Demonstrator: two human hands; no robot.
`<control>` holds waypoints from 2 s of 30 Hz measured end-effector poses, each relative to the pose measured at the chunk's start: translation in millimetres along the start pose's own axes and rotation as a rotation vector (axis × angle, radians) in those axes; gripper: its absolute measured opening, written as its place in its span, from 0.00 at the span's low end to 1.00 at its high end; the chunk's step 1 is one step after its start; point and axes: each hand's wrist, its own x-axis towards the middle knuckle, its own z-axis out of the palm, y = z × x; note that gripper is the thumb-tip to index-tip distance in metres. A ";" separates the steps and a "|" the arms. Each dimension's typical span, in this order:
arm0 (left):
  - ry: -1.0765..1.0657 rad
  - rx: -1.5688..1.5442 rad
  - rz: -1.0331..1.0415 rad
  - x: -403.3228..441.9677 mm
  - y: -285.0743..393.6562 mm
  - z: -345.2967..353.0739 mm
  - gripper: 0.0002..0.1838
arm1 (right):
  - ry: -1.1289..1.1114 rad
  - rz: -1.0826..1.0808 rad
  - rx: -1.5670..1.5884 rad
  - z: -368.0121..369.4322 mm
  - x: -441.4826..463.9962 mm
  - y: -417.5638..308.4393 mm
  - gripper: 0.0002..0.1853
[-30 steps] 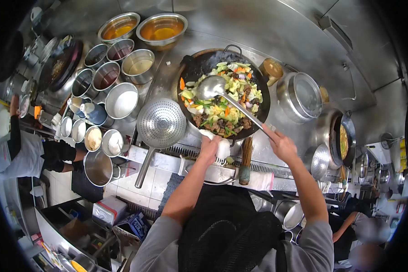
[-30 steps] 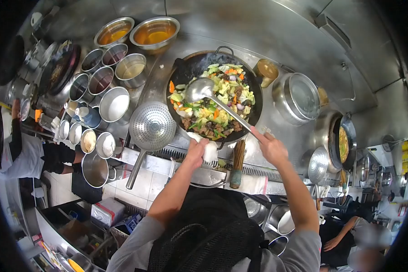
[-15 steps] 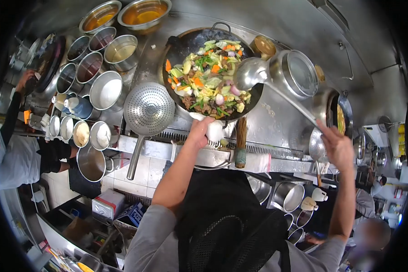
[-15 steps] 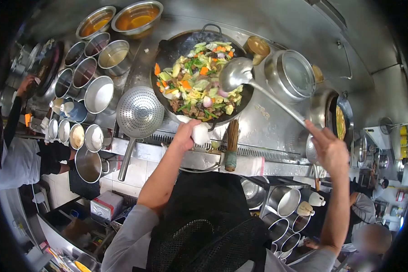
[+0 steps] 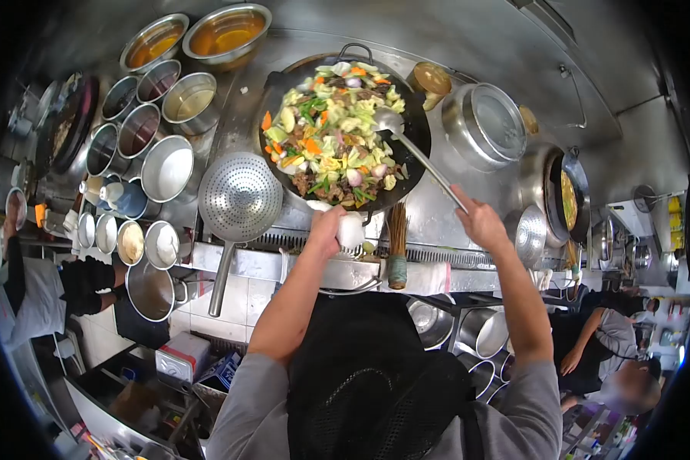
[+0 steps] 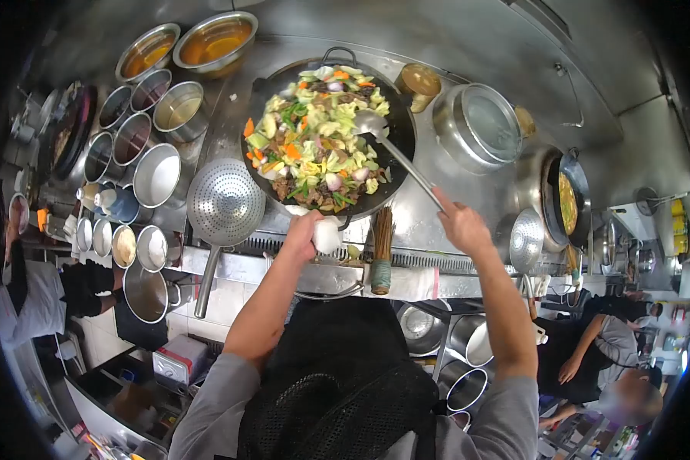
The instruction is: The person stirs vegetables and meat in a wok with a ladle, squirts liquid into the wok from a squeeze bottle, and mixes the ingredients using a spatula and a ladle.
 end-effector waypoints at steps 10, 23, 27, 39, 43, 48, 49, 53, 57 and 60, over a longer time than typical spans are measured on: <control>-0.132 -0.041 0.023 4.2 -1.5 -7.5 0.12 | 0.156 0.098 0.259 14.3 -85.8 5.8 0.32; -0.043 -0.015 0.200 -108.4 -30.7 20.6 0.09 | -0.438 0.112 0.693 -154.0 -179.5 -26.2 0.30; -0.006 0.000 0.214 -94.5 -43.1 18.3 0.10 | -0.337 -0.110 0.379 -86.0 -161.1 -27.0 0.31; -0.112 -0.083 0.171 -21.3 -18.9 -1.8 0.12 | 0.026 -0.083 0.755 -17.1 -202.7 -79.3 0.31; 0.015 -0.024 0.199 -3.9 -14.8 -2.2 0.14 | 0.061 0.270 0.830 -40.3 -139.6 -85.6 0.29; 0.051 0.021 0.108 -1.3 -10.8 -7.1 0.17 | 0.198 0.283 0.605 -12.0 0.9 -74.6 0.31; 0.099 0.039 0.108 -11.0 -6.1 0.6 0.17 | 0.209 0.278 0.602 3.9 23.1 -75.4 0.31; 0.012 0.030 0.092 5.2 -13.5 -11.8 0.15 | 0.165 0.176 0.726 50.6 72.7 -100.7 0.30; -0.017 0.065 0.070 -3.4 -4.9 -7.3 0.15 | -0.040 0.150 0.713 20.3 58.3 -110.8 0.30; 0.033 0.055 0.054 -7.3 -1.4 -1.2 0.17 | 0.061 0.026 0.529 25.8 27.2 -97.7 0.32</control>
